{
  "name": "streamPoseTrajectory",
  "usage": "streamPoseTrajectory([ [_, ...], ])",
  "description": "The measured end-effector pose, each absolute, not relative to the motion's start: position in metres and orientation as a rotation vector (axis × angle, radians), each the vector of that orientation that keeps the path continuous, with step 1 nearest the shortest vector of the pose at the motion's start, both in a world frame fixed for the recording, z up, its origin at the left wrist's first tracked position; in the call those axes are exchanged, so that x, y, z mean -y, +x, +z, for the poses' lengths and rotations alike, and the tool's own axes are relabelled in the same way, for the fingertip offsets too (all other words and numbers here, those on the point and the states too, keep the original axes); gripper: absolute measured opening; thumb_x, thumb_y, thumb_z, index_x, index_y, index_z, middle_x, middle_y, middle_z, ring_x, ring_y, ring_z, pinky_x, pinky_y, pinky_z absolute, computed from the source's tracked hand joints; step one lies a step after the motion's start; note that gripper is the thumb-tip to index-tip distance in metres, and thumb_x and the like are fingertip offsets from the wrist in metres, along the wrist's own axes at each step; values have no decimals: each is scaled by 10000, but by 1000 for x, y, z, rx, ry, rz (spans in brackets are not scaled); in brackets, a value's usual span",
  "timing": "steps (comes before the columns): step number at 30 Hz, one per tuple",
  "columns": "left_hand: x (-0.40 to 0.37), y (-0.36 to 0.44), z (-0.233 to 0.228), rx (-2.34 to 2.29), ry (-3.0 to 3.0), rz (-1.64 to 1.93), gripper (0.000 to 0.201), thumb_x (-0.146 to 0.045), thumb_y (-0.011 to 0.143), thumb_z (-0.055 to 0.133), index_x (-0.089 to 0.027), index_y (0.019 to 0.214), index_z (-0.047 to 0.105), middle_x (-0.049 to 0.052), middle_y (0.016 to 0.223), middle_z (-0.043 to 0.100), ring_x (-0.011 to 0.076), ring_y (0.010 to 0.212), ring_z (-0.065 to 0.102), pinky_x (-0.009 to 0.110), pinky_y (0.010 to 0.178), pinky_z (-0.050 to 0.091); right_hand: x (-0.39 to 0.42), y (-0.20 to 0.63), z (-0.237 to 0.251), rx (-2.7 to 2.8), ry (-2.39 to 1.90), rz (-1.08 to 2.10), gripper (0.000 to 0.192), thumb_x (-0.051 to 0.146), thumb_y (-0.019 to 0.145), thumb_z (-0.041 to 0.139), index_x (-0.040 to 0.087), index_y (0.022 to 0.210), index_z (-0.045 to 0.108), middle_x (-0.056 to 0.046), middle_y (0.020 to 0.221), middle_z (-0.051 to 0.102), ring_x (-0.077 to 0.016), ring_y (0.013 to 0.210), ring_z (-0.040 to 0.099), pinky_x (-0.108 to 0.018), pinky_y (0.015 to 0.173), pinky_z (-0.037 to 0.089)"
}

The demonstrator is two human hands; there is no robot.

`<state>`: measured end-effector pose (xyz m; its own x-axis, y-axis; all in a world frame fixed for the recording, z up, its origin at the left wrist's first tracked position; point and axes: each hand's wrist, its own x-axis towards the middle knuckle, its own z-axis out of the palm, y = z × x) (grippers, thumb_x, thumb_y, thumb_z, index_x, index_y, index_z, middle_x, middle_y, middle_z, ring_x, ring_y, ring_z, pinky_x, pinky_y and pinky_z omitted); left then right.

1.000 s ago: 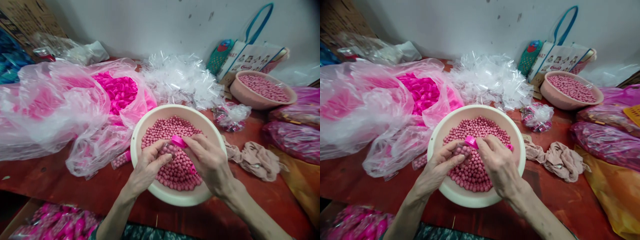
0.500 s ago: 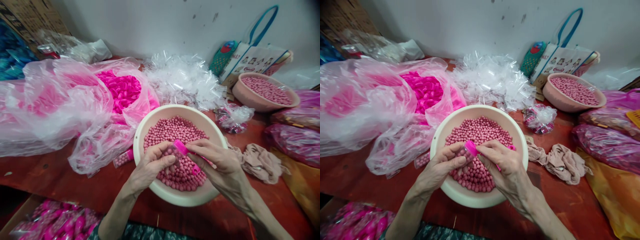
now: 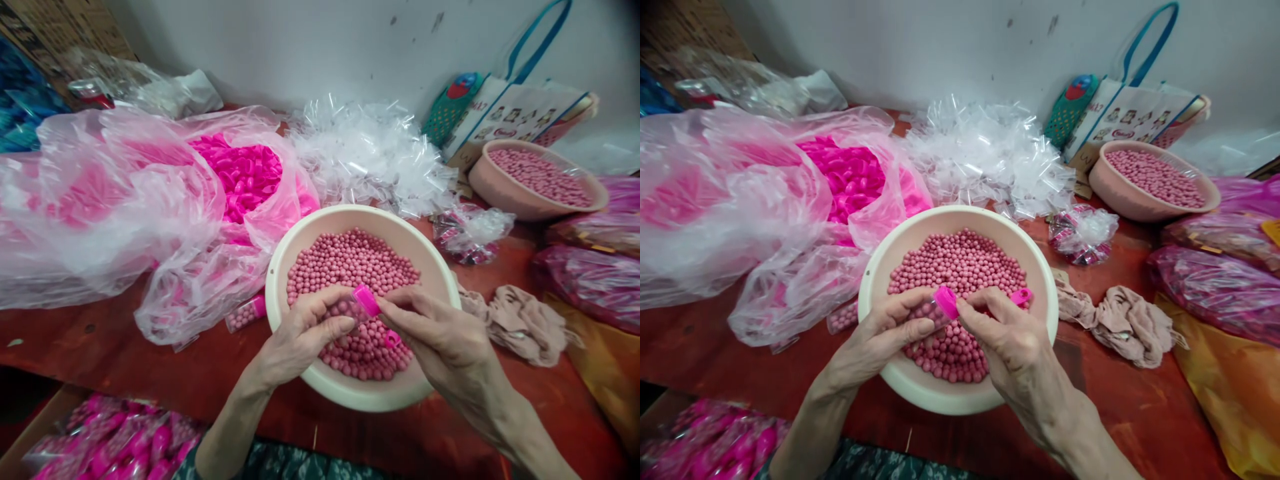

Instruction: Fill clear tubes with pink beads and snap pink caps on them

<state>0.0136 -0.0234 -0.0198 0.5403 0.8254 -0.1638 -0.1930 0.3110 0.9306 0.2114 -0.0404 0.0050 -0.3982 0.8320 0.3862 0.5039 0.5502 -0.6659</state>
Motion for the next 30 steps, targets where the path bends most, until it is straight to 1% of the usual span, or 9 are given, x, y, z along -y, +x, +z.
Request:
streamPoseTrajectory([
  [5, 22, 14, -12, -757, 1073, 694, 301, -246, 822, 598, -212, 1122, 610, -16, 725, 511, 81, 632, 455, 173, 564, 387, 42, 214, 6, 2099, -1092, 627, 374, 80, 861, 454, 293, 1129, 604, -23, 887, 621, -122, 764, 616, -202, 650, 522],
  [9, 23, 14, -12, -793, 1065, 687, 257, -270, 822, 591, -168, 1057, 611, -13, 691, 517, 70, 542, 438, 170, 483, 358, 43, 211, 7, 2163, -1078, 523, 379, 56, 856, 446, 273, 1124, 605, -45, 945, 632, -128, 834, 630, -206, 707, 527],
  [16, 28, 13, -17, -914, 1151, 703, 156, -297, 839, 572, -159, 909, 586, -33, 660, 459, 64, 552, 426, 165, 493, 353, 43, 205, 3, 2249, -1008, 417, 389, 44, 859, 451, 243, 1171, 568, -67, 973, 617, -136, 881, 613, -230, 735, 525],
  [19, 29, 14, -15, -928, 1150, 760, 240, -320, 851, 555, -198, 1057, 564, -42, 666, 447, 66, 543, 418, 174, 495, 349, 42, 199, 3, 2216, -995, 450, 364, 67, 859, 471, 213, 1187, 530, -80, 1008, 585, -148, 915, 588, -256, 745, 523],
  [21, 29, 15, -13, -954, 1149, 823, 374, -331, 864, 536, -243, 1223, 485, -44, 675, 443, 72, 540, 407, 182, 499, 342, 43, 193, 0, 2221, -1058, 391, 388, 200, 849, 557, 152, 1225, 476, -126, 1076, 562, -202, 999, 557, -324, 803, 519],
  [24, 29, 17, -10, -986, 1178, 876, 455, -334, 889, 491, -263, 1329, 395, -41, 673, 436, 83, 557, 394, 193, 529, 341, 45, 180, -8, 2290, -1214, 134, 660, 500, 775, 606, 87, 1253, 414, -202, 1151, 534, -318, 1104, 495, -467, 873, 478],
  [26, 29, 17, -9, -1013, 1214, 905, 444, -321, 896, 476, -253, 1328, 405, -29, 707, 461, 97, 607, 411, 206, 595, 366, 46, 172, -11, 2325, -1275, -4, 600, 540, 799, 546, 118, 1213, 443, -193, 1112, 561, -332, 1060, 517, -498, 865, 462],
  [28, 30, 17, -8, -1035, 1263, 924, 416, -307, 890, 485, -244, 1300, 448, -11, 778, 501, 118, 690, 444, 224, 686, 384, 45, 165, -10, 2344, -1309, -42, 424, 497, 850, 485, 164, 1112, 505, -160, 1003, 598, -300, 936, 563, -458, 812, 474],
  [30, 30, 16, -8, -1030, 1288, 906, 388, -309, 885, 494, -243, 1267, 483, -6, 802, 518, 128, 729, 458, 229, 716, 387, 44, 160, -7, 2341, -1338, -52, 361, 486, 874, 437, 164, 1000, 538, -146, 887, 602, -273, 799, 567, -410, 708, 480],
])
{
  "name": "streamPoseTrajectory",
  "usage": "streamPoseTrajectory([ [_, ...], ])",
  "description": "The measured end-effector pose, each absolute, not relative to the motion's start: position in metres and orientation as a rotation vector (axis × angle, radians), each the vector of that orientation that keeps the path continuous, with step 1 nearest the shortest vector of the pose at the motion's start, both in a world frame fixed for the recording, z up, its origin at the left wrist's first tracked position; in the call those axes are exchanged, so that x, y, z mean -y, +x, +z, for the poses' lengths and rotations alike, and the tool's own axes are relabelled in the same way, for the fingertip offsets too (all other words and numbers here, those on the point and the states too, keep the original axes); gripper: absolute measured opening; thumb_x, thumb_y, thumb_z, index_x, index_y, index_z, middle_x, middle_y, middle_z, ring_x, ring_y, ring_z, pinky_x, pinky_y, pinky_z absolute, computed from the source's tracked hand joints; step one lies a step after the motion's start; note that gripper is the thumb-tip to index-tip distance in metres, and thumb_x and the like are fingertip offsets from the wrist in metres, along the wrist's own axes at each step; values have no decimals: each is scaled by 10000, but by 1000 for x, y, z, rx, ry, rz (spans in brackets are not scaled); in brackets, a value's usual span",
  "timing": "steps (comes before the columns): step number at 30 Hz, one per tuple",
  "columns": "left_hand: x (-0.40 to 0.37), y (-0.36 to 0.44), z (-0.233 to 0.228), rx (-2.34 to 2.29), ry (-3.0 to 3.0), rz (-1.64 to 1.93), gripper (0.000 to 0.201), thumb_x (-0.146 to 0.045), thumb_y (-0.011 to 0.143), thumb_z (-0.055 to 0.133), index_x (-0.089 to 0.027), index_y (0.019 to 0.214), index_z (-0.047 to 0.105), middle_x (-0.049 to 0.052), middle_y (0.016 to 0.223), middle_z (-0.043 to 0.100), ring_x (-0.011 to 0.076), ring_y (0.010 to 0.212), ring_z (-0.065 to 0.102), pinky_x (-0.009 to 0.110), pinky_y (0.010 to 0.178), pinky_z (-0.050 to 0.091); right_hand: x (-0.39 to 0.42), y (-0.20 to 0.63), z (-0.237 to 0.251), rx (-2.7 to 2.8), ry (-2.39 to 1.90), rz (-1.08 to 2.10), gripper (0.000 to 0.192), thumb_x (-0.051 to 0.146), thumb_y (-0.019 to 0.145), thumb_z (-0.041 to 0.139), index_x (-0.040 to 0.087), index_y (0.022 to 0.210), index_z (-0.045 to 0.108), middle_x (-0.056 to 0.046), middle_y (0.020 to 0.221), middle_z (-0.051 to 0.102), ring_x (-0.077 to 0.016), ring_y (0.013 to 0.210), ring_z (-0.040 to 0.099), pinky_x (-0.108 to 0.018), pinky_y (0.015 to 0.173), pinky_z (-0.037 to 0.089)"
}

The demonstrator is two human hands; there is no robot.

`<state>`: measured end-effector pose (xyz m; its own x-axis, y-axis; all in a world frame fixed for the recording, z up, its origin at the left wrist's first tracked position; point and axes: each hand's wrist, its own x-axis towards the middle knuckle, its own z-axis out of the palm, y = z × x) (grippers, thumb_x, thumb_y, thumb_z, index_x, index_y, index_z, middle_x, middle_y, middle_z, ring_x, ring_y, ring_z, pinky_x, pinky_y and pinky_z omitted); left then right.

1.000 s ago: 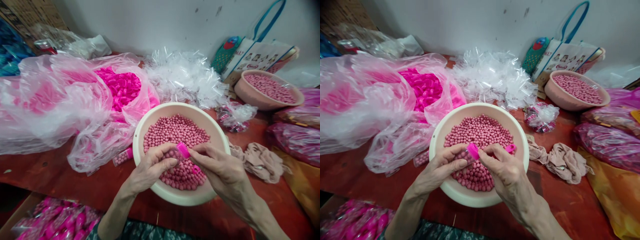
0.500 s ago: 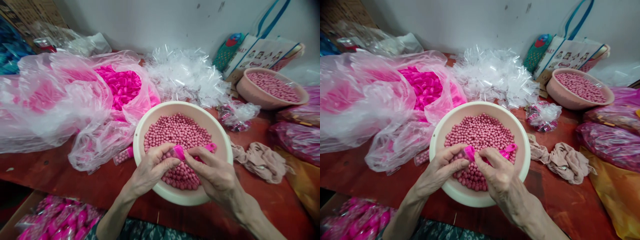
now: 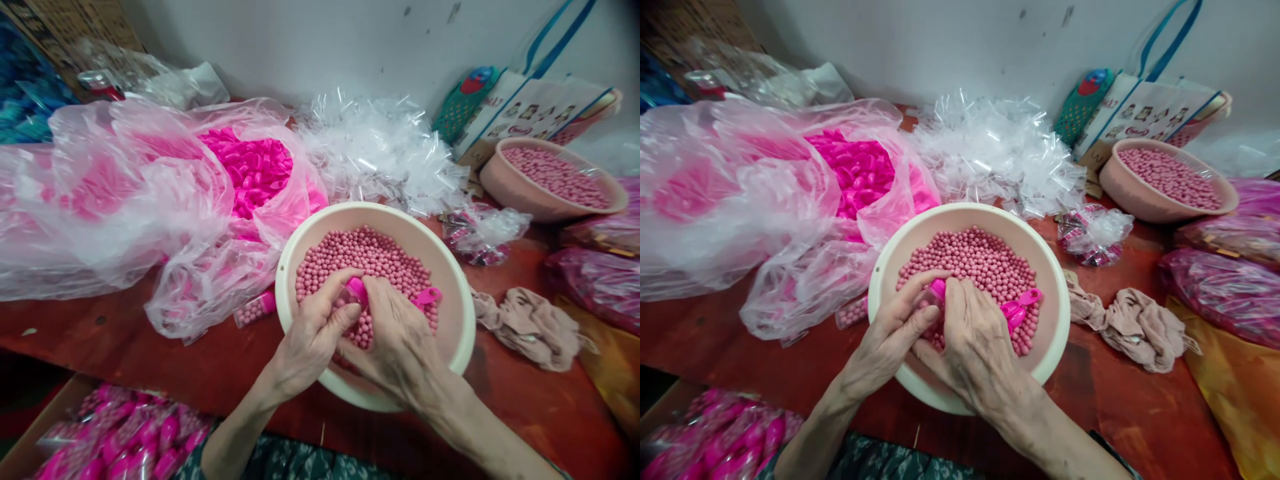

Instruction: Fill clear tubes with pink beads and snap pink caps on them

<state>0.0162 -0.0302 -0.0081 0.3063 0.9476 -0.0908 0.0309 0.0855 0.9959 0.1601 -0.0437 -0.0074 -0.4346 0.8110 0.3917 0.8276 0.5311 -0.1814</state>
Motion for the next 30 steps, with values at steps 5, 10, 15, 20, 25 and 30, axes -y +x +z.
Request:
streamPoseTrajectory([
  [5, 33, 16, -13, -964, 1217, 883, 363, -339, 882, 495, -231, 1229, 500, -2, 795, 525, 115, 675, 456, 216, 639, 389, 40, 160, -4, 2406, -1283, -251, 396, 500, 889, 373, 142, 827, 530, -98, 683, 549, -215, 602, 495, -330, 540, 381],
  [10, 35, 16, -15, -926, 1178, 900, 327, -302, 873, 514, -209, 1186, 526, -3, 779, 538, 116, 684, 482, 205, 632, 394, 37, 162, -7, 2513, -1225, -339, 363, 463, 891, 376, 152, 778, 525, -86, 614, 537, -196, 561, 481, -312, 524, 351],
  [15, 32, 18, -13, -976, 1113, 955, 315, -290, 877, 513, -220, 1183, 504, -5, 808, 544, 98, 680, 474, 191, 643, 403, 32, 161, -7, 2355, -1275, 160, 364, 451, 828, 521, 118, 976, 525, -116, 790, 600, -230, 692, 567, -342, 578, 456],
  [20, 30, 18, -11, -872, 967, 925, 358, -316, 878, 510, -239, 1220, 439, -12, 779, 514, 88, 644, 478, 163, 527, 380, 27, 182, 6, 1582, -1261, 1103, 444, 318, 753, 682, 173, 1121, 481, -48, 856, 640, -167, 708, 641, -299, 610, 554],
  [25, 31, 17, -12, -884, 1025, 916, 398, -317, 876, 519, -258, 1260, 434, -10, 750, 517, 93, 642, 493, 163, 506, 366, 24, 189, 11, 1217, -1263, 1103, 215, 278, 763, 682, 168, 912, 573, -26, 757, 662, -132, 594, 644, -250, 548, 567],
  [30, 32, 19, -13, -864, 1041, 964, 418, -290, 886, 512, -291, 1294, 418, -8, 870, 573, 74, 657, 480, 188, 659, 425, 31, 178, 3, 2001, -1247, 678, 597, 280, 785, 657, 185, 1319, 408, -124, 1185, 591, -252, 1109, 559, -405, 913, 500],
])
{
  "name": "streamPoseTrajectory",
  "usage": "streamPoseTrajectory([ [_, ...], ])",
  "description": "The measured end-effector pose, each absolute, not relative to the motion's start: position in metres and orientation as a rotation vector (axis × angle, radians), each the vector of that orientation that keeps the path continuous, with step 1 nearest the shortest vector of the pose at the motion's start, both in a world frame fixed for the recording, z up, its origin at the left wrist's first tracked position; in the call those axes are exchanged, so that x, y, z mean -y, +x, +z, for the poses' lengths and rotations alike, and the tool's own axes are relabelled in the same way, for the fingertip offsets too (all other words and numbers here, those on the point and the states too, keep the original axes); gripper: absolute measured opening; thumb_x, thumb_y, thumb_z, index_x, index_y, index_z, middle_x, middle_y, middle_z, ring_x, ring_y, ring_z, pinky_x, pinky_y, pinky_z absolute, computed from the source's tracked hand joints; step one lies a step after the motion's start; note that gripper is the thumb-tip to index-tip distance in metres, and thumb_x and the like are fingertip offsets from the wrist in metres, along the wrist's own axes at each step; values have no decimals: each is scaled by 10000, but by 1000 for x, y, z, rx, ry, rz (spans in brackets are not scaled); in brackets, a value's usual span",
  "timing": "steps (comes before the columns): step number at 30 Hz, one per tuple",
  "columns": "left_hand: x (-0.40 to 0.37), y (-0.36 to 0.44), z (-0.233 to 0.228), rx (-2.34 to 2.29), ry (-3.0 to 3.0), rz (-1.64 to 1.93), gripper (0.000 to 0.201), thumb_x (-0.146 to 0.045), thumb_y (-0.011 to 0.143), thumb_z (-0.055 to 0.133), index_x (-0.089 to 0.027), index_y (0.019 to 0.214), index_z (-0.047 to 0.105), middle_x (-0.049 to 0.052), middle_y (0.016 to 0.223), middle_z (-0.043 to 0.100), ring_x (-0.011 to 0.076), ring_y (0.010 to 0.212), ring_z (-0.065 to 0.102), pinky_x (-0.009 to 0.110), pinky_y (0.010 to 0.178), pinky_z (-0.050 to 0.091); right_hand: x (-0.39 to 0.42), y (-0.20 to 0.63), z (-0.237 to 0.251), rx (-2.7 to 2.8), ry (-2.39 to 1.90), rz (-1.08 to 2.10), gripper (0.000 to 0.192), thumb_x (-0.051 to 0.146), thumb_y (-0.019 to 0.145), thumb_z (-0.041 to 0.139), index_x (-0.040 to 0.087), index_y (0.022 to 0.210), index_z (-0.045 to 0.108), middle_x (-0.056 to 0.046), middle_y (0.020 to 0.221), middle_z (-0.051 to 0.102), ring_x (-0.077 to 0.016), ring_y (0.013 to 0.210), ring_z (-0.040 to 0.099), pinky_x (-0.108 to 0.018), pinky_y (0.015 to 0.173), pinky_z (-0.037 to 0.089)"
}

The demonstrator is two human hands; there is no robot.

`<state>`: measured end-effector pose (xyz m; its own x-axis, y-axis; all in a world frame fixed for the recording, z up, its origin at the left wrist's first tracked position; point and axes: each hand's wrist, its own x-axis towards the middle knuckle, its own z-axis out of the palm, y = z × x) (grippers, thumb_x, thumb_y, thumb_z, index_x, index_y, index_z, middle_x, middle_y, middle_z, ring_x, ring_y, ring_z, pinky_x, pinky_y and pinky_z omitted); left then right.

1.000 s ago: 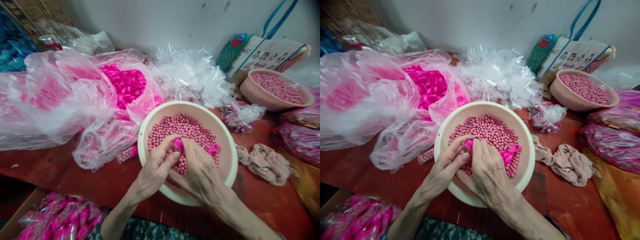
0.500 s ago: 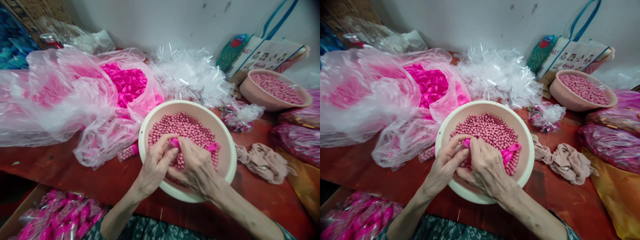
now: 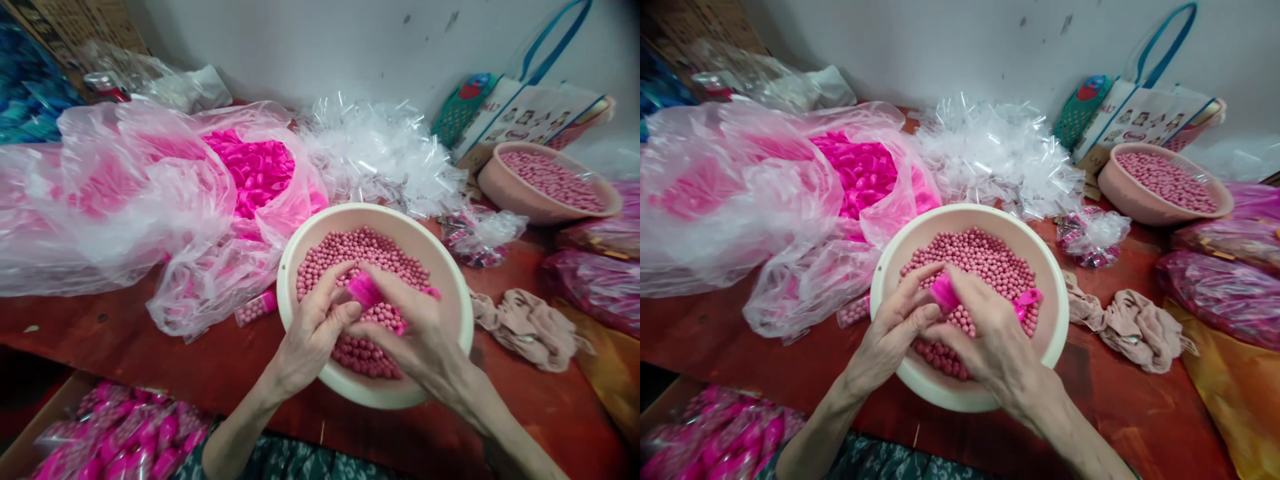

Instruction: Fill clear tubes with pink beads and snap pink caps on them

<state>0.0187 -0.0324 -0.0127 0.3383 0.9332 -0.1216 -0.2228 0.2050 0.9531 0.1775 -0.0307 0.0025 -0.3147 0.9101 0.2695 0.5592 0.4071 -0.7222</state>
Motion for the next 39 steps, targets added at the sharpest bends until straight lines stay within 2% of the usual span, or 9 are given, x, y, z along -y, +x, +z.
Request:
streamPoseTrajectory([
  [4, 34, 19, -12, -887, 1036, 977, 446, -280, 900, 490, -296, 1332, 382, 3, 1006, 599, 103, 820, 555, 220, 815, 436, 36, 172, -6, 2318, -1249, 415, 825, 405, 774, 641, 172, 1425, 191, -194, 1354, 427, -329, 1234, 437, -500, 944, 461],
  [8, 35, 17, -13, -954, 1160, 1032, 439, -256, 898, 491, -243, 1333, 428, 28, 1285, 517, 179, 1206, 453, 263, 1044, 313, 38, 160, -10, 2321, -1319, 292, 596, 396, 827, 554, 148, 1324, 337, -186, 1176, 532, -306, 1040, 561, -462, 859, 505],
  [12, 36, 15, -16, -1023, 1293, 1034, 420, -260, 898, 486, -212, 1314, 471, 27, 1266, 561, 212, 1284, 387, 258, 1022, 353, 37, 153, -13, 2359, -1311, 171, 449, 393, 856, 485, 132, 1215, 420, -175, 1027, 567, -289, 871, 582, -436, 715, 525],
  [16, 36, 16, -18, -1104, 1389, 1028, 418, -257, 897, 475, -197, 1310, 482, 31, 1207, 609, 228, 1225, 457, 287, 1005, 380, 34, 154, -12, 2410, -1284, 110, 386, 354, 881, 433, 129, 1195, 430, -165, 998, 563, -289, 863, 571, -431, 686, 528],
  [20, 32, 19, -17, -1071, 1259, 1124, 421, -232, 885, 495, -207, 1305, 488, 29, 1308, 535, 207, 1238, 444, 293, 1069, 305, 32, 151, -10, 2333, -1253, 161, 435, 343, 870, 456, 142, 1250, 387, -157, 1088, 541, -281, 956, 557, -417, 753, 525],
  [24, 29, 21, -16, -875, 937, 1223, 380, -238, 880, 505, -236, 1260, 512, 34, 1210, 586, 167, 1022, 574, 260, 908, 440, 28, 144, -9, 2162, -1296, 198, 524, 334, 811, 546, 98, 1246, 374, -158, 1101, 540, -259, 985, 549, -389, 808, 510],
  [31, 30, 14, -19, -736, 945, 1115, 361, -220, 824, 600, -241, 1178, 530, -21, 772, 532, 53, 594, 442, 140, 531, 370, 29, 153, 0, 2319, -1212, -153, 255, 343, 824, 470, 110, 926, 482, -109, 772, 576, -231, 679, 571, -323, 549, 473],
  [35, 31, 11, -17, -752, 983, 1068, 282, -221, 831, 594, -227, 1110, 557, -29, 706, 483, 54, 602, 447, 144, 541, 366, 35, 158, -2, 2422, -1221, -424, 80, 173, 821, 380, 143, 820, 453, -56, 631, 513, -161, 461, 452, -276, 419, 327],
  [39, 32, 11, -17, -803, 999, 1059, 243, -231, 835, 592, -226, 1075, 559, -30, 712, 499, 43, 579, 441, 135, 525, 361, 37, 156, -11, 2454, -1237, -393, 116, 73, 747, 359, 155, 778, 434, -43, 609, 487, -146, 417, 400, -277, 414, 280],
])
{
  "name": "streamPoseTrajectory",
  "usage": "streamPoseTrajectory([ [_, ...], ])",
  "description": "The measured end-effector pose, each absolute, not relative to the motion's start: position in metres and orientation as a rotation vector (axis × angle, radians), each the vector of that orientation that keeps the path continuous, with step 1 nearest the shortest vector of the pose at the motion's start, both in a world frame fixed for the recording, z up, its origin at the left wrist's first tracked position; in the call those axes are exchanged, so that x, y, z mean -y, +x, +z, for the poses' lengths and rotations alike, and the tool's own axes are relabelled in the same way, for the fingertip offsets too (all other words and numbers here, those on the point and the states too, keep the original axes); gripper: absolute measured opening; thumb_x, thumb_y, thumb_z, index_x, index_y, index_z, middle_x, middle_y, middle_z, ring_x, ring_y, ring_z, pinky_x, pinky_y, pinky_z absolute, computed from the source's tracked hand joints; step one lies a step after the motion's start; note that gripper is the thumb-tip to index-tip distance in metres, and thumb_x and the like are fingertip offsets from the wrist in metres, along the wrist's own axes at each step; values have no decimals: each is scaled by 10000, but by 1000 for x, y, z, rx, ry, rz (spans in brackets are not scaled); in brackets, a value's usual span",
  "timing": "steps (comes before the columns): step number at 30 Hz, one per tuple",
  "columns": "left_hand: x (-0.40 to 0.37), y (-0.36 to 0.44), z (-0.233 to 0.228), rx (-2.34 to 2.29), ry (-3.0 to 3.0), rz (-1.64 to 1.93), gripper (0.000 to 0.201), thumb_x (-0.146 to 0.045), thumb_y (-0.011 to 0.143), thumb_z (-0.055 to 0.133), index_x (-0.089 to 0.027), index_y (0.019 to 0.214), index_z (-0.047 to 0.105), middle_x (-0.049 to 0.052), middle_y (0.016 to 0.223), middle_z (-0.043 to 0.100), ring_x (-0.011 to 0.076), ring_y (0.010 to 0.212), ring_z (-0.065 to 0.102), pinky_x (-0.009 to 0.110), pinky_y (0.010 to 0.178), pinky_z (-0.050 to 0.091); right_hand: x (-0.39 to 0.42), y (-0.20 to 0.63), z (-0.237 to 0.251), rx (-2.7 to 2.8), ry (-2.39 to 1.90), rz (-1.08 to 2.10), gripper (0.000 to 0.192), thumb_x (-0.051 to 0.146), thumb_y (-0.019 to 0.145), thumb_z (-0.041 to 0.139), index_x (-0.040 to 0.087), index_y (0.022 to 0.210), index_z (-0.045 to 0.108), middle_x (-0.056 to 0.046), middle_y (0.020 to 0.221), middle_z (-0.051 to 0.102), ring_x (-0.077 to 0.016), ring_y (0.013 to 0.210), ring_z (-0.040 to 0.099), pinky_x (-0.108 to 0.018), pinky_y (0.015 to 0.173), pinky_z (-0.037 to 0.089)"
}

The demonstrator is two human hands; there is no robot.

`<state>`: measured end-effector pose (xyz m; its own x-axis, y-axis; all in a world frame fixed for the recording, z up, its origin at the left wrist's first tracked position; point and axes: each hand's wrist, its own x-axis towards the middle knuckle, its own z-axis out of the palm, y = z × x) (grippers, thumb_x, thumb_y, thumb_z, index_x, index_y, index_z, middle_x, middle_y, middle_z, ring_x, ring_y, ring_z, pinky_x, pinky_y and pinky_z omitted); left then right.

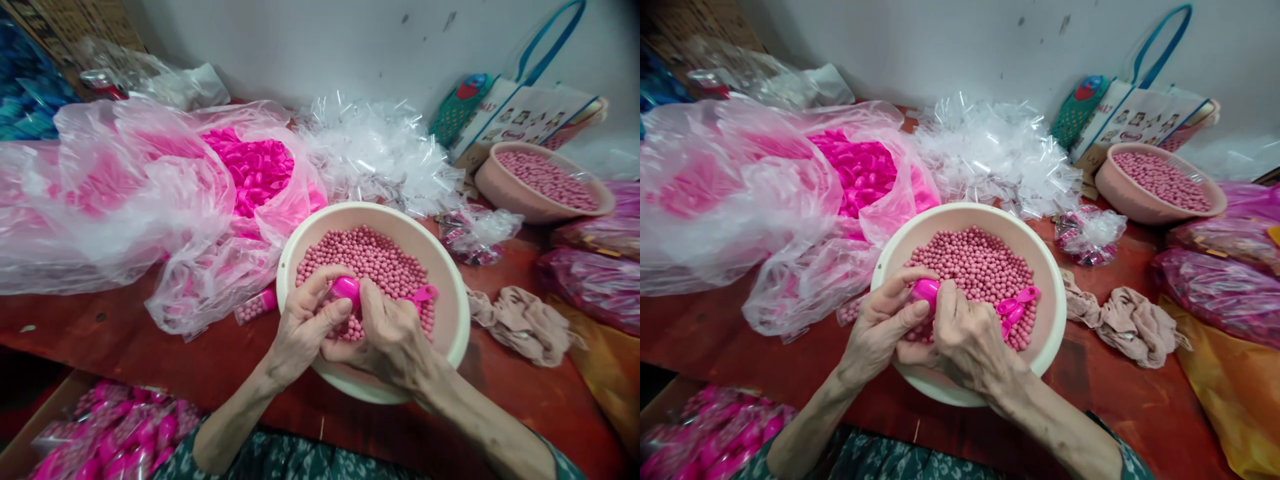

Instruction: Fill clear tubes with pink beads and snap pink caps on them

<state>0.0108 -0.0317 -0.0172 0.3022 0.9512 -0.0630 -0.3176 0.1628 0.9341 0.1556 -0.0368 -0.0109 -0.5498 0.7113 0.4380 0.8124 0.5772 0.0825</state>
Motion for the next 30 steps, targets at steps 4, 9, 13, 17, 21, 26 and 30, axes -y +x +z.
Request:
streamPoseTrajectory([
  [4, 30, 12, -17, -797, 947, 1081, 257, -230, 827, 601, -231, 1078, 546, -35, 723, 502, 34, 561, 449, 123, 510, 367, 33, 149, -9, 2370, -1289, -138, 140, 221, 793, 435, 119, 886, 462, -45, 651, 508, -160, 449, 437, -291, 430, 323],
  [9, 27, 13, -17, -725, 754, 1185, 246, -241, 858, 554, -234, 1104, 544, -37, 674, 530, 36, 531, 492, 112, 491, 390, 31, 143, 4, 2180, -1361, 434, 581, 338, 744, 611, 139, 1238, 378, -54, 893, 589, -194, 712, 586, -303, 609, 470],
  [13, 26, 12, -19, -728, 684, 1212, 233, -296, 893, 492, -202, 1094, 565, -15, 658, 577, 42, 504, 516, 113, 471, 403, 33, 141, 4, 2018, -1360, 641, 752, 382, 687, 695, 179, 1313, 331, -41, 976, 595, -167, 747, 591, -295, 672, 501],
  [17, 29, 13, -16, -756, 707, 1245, 261, -346, 884, 506, -193, 1088, 562, -19, 633, 570, 37, 502, 517, 97, 471, 405, 35, 143, 1, 2083, -1282, 551, 575, 339, 754, 659, 180, 1248, 410, -49, 971, 600, -173, 800, 590, -294, 686, 504],
  [21, 43, 1, -15, -889, 804, 1352, 283, -245, 836, 588, -218, 1111, 526, -31, 677, 588, 34, 508, 527, 102, 486, 422, 40, 151, -7, 2337, -1215, 383, 549, 358, 788, 638, 152, 1248, 422, -114, 1106, 586, -247, 1010, 559, -376, 805, 502],
  [26, 67, -49, -48, -1494, 1234, 1537, 323, -215, 863, 531, -216, 1181, 481, 25, 890, 646, 106, 651, 614, 193, 576, 498, 45, 157, -25, 2381, -1295, 384, 404, 291, 829, 593, 135, 1182, 472, -130, 1047, 608, -247, 954, 587, -372, 752, 521],
  [30, 66, -80, -83, -1741, 2114, 1008, 297, -153, 876, 458, -181, 1169, 503, 96, 1098, 620, 205, 1009, 593, 356, 885, 493, 48, 151, -31, 2416, -1353, 528, 115, 209, 835, 565, 180, 945, 553, -53, 835, 605, -196, 732, 588, -321, 633, 503],
])
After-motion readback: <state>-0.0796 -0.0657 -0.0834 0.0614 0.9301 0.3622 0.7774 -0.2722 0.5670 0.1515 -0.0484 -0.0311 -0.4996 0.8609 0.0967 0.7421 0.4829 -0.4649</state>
